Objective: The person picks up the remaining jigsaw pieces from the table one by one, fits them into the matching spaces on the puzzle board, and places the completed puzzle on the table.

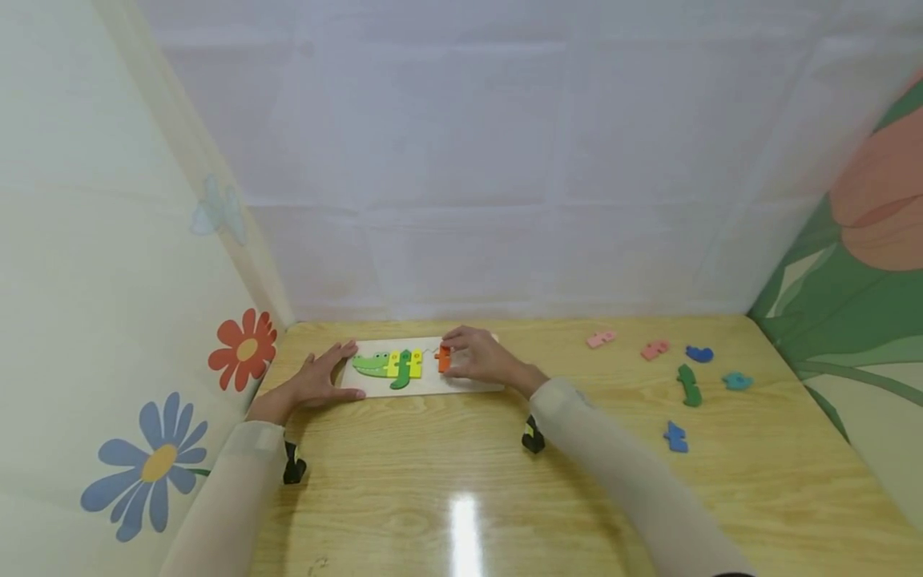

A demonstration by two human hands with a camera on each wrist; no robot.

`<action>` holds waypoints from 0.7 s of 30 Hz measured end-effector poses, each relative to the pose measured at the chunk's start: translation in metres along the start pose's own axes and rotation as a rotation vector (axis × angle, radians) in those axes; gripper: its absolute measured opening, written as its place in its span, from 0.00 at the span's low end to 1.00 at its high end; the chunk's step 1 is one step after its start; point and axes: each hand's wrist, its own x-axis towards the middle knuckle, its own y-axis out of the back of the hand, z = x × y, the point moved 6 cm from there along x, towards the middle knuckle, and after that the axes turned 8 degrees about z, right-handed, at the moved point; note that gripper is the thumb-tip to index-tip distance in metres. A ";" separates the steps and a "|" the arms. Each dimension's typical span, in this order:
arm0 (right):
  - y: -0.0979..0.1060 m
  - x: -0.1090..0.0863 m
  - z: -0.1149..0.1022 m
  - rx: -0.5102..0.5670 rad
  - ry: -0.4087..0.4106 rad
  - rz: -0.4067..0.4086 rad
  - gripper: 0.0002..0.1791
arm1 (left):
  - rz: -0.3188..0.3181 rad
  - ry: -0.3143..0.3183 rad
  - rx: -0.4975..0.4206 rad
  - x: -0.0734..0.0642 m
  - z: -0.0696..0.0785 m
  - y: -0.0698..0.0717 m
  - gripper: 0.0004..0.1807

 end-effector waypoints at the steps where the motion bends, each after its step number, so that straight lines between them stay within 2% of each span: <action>1: -0.001 0.000 -0.001 -0.002 0.003 0.001 0.32 | 0.000 0.001 0.001 0.000 0.000 0.000 0.63; 10: -0.008 0.007 -0.006 -0.056 0.007 0.009 0.31 | 0.002 0.008 -0.009 -0.001 -0.001 0.001 0.63; 14: -0.011 0.009 -0.008 -0.031 -0.011 0.011 0.31 | 0.006 0.006 -0.013 -0.001 0.001 0.001 0.63; 21: -0.017 0.013 -0.011 -0.032 0.011 0.015 0.30 | 0.003 0.012 -0.008 -0.001 -0.002 0.000 0.63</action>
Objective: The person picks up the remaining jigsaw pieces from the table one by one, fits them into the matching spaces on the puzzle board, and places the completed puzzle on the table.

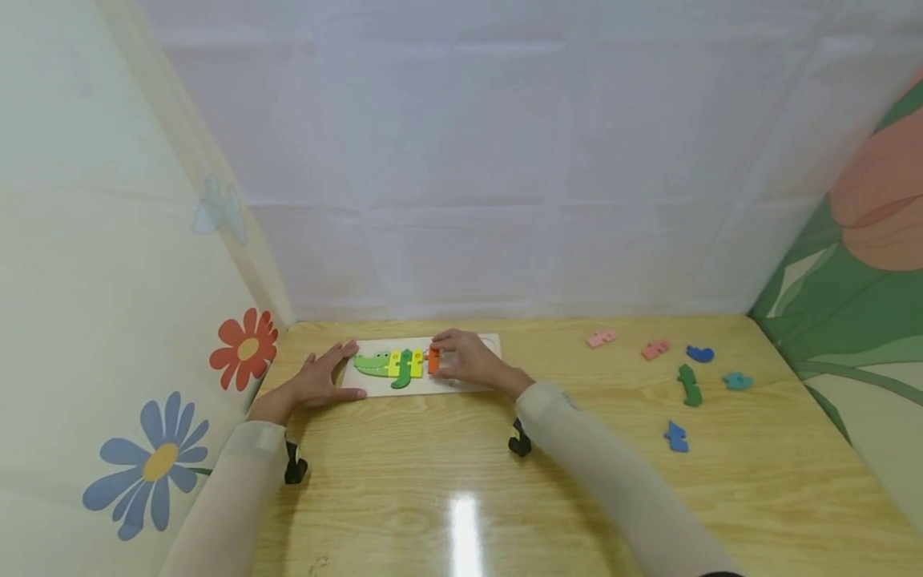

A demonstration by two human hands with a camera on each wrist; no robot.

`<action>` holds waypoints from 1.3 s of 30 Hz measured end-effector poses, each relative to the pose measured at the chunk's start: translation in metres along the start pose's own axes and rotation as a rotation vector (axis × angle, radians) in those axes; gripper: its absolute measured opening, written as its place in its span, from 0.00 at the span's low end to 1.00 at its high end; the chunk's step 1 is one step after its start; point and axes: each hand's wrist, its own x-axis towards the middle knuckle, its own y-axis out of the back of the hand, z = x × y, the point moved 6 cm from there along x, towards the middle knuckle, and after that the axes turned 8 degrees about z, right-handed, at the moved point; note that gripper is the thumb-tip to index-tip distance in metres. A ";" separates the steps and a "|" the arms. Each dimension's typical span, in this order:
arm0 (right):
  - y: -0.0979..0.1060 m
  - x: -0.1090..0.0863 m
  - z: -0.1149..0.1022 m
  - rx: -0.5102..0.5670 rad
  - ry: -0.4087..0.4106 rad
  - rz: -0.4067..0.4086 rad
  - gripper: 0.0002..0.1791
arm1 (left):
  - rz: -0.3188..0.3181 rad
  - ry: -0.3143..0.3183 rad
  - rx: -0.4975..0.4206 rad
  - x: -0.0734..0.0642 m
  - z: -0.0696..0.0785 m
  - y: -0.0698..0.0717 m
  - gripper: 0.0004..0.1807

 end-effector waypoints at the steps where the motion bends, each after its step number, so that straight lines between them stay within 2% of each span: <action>1: -0.001 0.000 0.000 -0.005 0.003 -0.001 0.30 | -0.001 0.000 0.001 0.000 0.000 0.000 0.63; 14: -0.017 0.002 0.006 -0.031 -0.074 -0.033 0.31 | -0.003 0.016 0.013 0.001 -0.001 -0.001 0.64; 25: -0.023 0.003 0.009 -0.075 -0.079 -0.048 0.31 | -0.009 0.010 0.001 0.002 -0.001 -0.002 0.63; 39: -0.023 0.005 0.008 -0.027 -0.176 -0.083 0.31 | -0.004 0.003 -0.006 0.000 0.003 0.001 0.62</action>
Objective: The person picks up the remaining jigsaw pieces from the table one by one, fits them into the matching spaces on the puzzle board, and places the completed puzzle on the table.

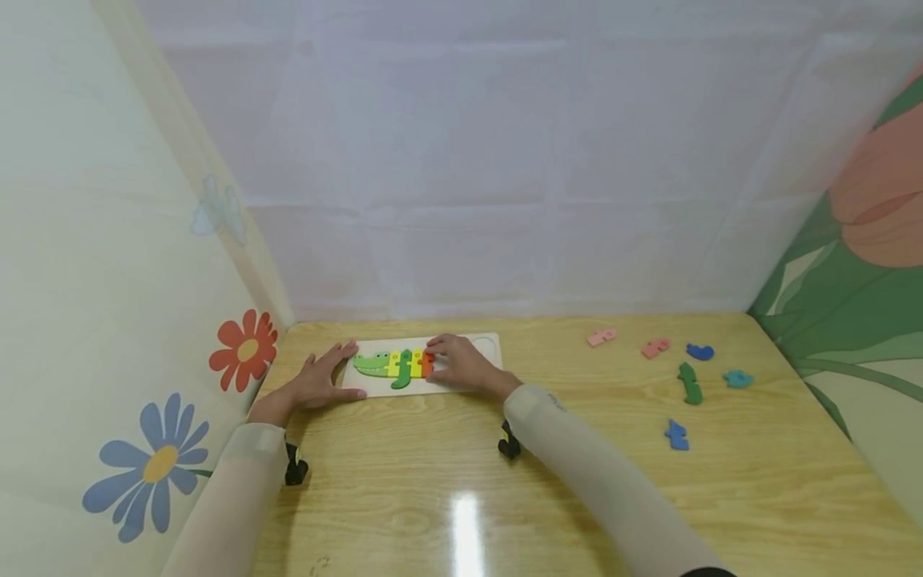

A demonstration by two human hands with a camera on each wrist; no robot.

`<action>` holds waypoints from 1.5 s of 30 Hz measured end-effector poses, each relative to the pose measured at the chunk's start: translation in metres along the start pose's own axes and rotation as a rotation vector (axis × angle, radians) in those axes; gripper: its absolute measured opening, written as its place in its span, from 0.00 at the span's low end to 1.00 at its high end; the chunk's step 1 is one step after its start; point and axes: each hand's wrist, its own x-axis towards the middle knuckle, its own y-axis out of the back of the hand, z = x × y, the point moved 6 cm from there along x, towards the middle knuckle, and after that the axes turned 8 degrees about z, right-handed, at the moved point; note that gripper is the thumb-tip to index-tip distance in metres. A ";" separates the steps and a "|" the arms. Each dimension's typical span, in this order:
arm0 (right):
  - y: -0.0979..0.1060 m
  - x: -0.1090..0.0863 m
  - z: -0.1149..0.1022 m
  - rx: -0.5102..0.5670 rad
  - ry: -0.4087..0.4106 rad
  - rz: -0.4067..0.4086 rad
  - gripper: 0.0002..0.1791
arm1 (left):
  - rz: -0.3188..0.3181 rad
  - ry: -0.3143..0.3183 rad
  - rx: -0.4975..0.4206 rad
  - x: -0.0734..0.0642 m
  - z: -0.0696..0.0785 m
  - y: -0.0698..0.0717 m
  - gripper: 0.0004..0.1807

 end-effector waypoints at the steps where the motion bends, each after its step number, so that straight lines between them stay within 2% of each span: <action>1: 0.000 0.000 0.000 0.002 -0.006 -0.002 0.31 | 0.001 -0.001 0.001 0.000 0.000 0.000 0.62; 14: 0.000 0.003 0.000 0.020 -0.038 -0.028 0.31 | 0.016 -0.023 -0.005 0.001 -0.001 0.002 0.62; 25: 0.002 0.002 0.000 0.012 -0.011 -0.042 0.32 | 0.017 -0.026 -0.001 0.001 -0.003 0.000 0.63; 35: 0.007 -0.002 -0.006 0.020 0.068 -0.025 0.35 | 0.014 -0.019 0.002 -0.001 0.000 0.000 0.63; 45: 0.015 -0.012 -0.009 0.041 0.069 0.013 0.34 | 0.018 -0.025 -0.006 -0.001 0.000 0.000 0.63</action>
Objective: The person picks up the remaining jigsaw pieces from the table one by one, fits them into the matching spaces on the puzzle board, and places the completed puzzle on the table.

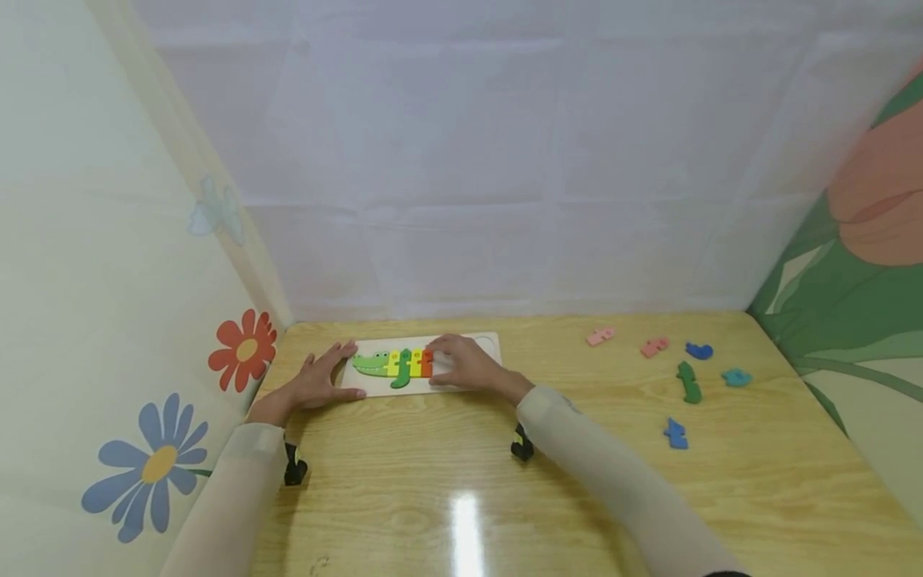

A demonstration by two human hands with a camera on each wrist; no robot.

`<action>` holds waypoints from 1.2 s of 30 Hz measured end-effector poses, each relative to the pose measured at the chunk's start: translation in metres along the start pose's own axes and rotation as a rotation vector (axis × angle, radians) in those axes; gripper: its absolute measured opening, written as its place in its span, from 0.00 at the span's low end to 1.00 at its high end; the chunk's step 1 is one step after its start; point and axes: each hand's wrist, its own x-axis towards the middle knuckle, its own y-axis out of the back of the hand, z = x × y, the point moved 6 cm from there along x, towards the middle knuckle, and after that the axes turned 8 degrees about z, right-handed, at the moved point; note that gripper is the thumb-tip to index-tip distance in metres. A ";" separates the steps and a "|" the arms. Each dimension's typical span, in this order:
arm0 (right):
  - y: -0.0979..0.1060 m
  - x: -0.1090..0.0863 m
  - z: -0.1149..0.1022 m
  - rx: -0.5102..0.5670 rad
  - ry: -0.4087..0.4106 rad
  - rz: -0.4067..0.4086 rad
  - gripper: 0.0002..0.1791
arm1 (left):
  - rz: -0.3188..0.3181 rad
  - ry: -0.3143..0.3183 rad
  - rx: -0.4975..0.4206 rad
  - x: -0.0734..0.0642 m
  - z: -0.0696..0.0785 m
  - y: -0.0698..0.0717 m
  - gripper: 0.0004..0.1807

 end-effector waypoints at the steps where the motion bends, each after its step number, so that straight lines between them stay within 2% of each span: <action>1: 0.001 -0.001 0.000 0.000 0.001 0.003 0.34 | -0.001 0.000 0.001 0.000 0.000 0.000 0.63; 14: 0.009 -0.013 0.003 -0.026 0.034 0.028 0.37 | 0.008 -0.009 0.000 0.001 -0.003 -0.001 0.63; 21: 0.016 -0.022 0.003 0.015 0.046 0.065 0.36 | 0.006 -0.003 0.008 0.001 -0.004 -0.003 0.63; 36: 0.034 -0.045 0.008 0.025 0.047 0.090 0.37 | 0.020 -0.010 -0.001 0.000 -0.004 -0.002 0.63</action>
